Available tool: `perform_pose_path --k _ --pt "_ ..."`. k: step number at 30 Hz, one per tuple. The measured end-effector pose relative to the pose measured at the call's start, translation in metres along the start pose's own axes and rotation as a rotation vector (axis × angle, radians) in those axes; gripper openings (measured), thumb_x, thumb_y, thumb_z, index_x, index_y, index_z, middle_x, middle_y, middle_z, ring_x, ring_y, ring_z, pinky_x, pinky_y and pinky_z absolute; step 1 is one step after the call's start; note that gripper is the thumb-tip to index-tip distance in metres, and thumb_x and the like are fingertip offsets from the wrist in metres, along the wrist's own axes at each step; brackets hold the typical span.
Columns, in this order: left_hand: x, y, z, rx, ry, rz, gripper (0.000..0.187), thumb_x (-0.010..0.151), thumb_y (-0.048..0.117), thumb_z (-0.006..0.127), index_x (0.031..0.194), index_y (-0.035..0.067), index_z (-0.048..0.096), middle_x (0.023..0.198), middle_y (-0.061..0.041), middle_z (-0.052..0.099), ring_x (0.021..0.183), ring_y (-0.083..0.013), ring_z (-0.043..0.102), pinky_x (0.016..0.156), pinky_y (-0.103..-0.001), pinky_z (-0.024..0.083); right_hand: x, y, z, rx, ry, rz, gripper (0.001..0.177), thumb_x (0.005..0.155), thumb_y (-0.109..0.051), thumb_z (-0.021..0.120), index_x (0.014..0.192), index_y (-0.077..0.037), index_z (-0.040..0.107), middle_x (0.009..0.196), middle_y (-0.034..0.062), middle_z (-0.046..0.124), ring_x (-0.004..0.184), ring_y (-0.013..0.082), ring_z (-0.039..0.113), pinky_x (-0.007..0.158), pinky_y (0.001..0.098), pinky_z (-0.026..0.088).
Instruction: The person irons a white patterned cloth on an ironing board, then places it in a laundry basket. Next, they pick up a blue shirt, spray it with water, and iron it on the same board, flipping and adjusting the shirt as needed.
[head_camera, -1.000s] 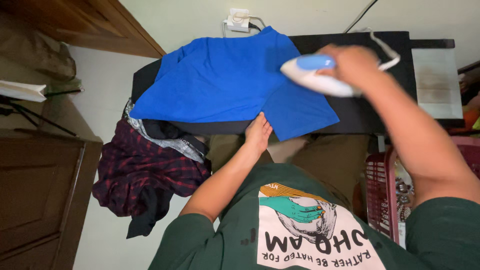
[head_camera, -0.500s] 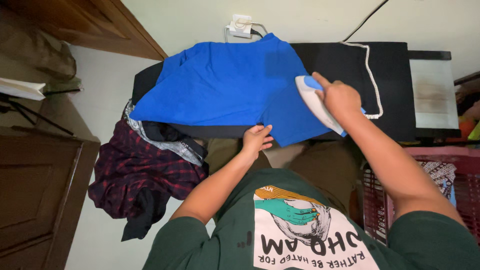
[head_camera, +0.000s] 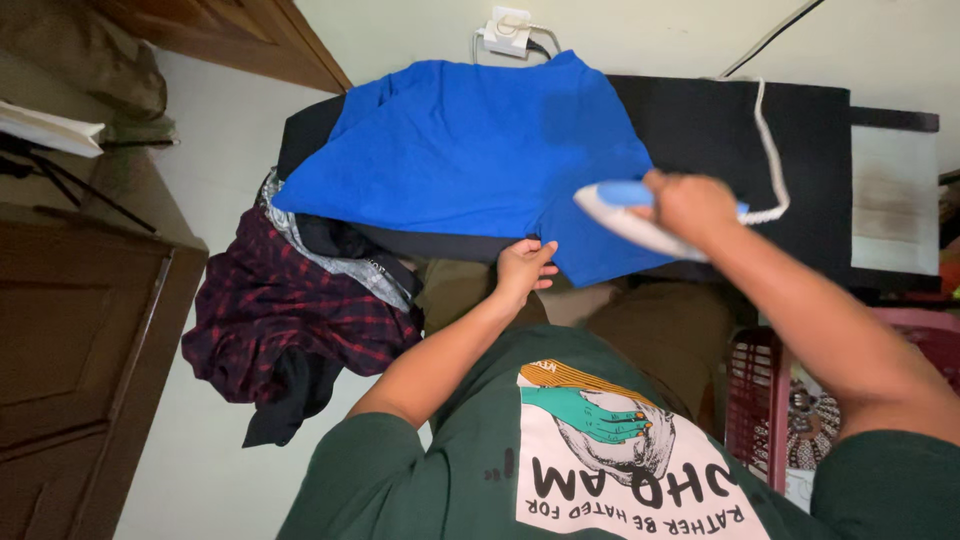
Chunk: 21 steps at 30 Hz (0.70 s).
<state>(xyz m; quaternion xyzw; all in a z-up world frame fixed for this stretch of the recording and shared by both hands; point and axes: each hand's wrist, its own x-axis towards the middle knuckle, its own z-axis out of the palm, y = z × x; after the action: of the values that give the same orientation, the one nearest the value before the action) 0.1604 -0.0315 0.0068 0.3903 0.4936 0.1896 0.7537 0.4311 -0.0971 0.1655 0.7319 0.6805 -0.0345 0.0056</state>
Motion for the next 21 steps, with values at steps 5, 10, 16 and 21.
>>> perform_pose_path --k 5,10,16,21 --pt "-0.006 0.010 0.002 -0.018 -0.002 -0.022 0.030 0.088 0.032 0.079 0.102 0.007 0.069 0.097 -0.005 0.072 0.078 -0.0184 0.074 0.057 -0.031 0.059 0.039 0.058 -0.003 -0.078 0.087 0.120 0.051 0.087 -0.062 0.074 0.102 -0.014 0.071 0.081 0.0156 0.073 0.075 0.0376 0.072 0.064 0.0502 0.056" --pt "-0.001 0.020 -0.006 -0.387 0.037 -0.232 0.041 0.088 0.044 0.072 0.115 0.014 0.066 0.108 -0.001 0.073 0.084 -0.0157 0.074 0.061 -0.030 0.061 0.049 0.049 -0.018 -0.013 -0.125 -0.164 0.047 0.075 -0.063 0.075 0.101 -0.024 0.075 0.076 0.0115 0.073 0.073 0.0371 0.071 0.064 0.0511 0.055" --pt "0.026 0.022 -0.030 -0.219 0.302 0.046 0.036 0.083 0.032 0.085 0.092 0.007 0.060 0.093 -0.007 0.070 0.066 -0.0190 0.073 0.048 -0.032 0.051 0.035 -0.028 -0.012 0.055 -0.149 -0.421 0.047 0.074 -0.060 0.075 0.101 -0.022 0.073 0.074 0.0094 0.072 0.067 0.0369 0.070 0.057 0.0500 0.054" --pt "0.028 0.049 -0.066 0.412 0.313 0.369 0.048 0.081 0.030 0.087 0.065 0.004 0.050 0.059 -0.008 0.062 0.049 -0.0138 0.069 0.038 -0.032 0.048 0.029 -0.039 -0.009 0.046 -0.100 -0.548 0.042 0.080 -0.059 0.073 0.091 -0.019 0.071 0.076 0.0049 0.073 0.068 0.0329 0.071 0.058 0.0467 0.054"
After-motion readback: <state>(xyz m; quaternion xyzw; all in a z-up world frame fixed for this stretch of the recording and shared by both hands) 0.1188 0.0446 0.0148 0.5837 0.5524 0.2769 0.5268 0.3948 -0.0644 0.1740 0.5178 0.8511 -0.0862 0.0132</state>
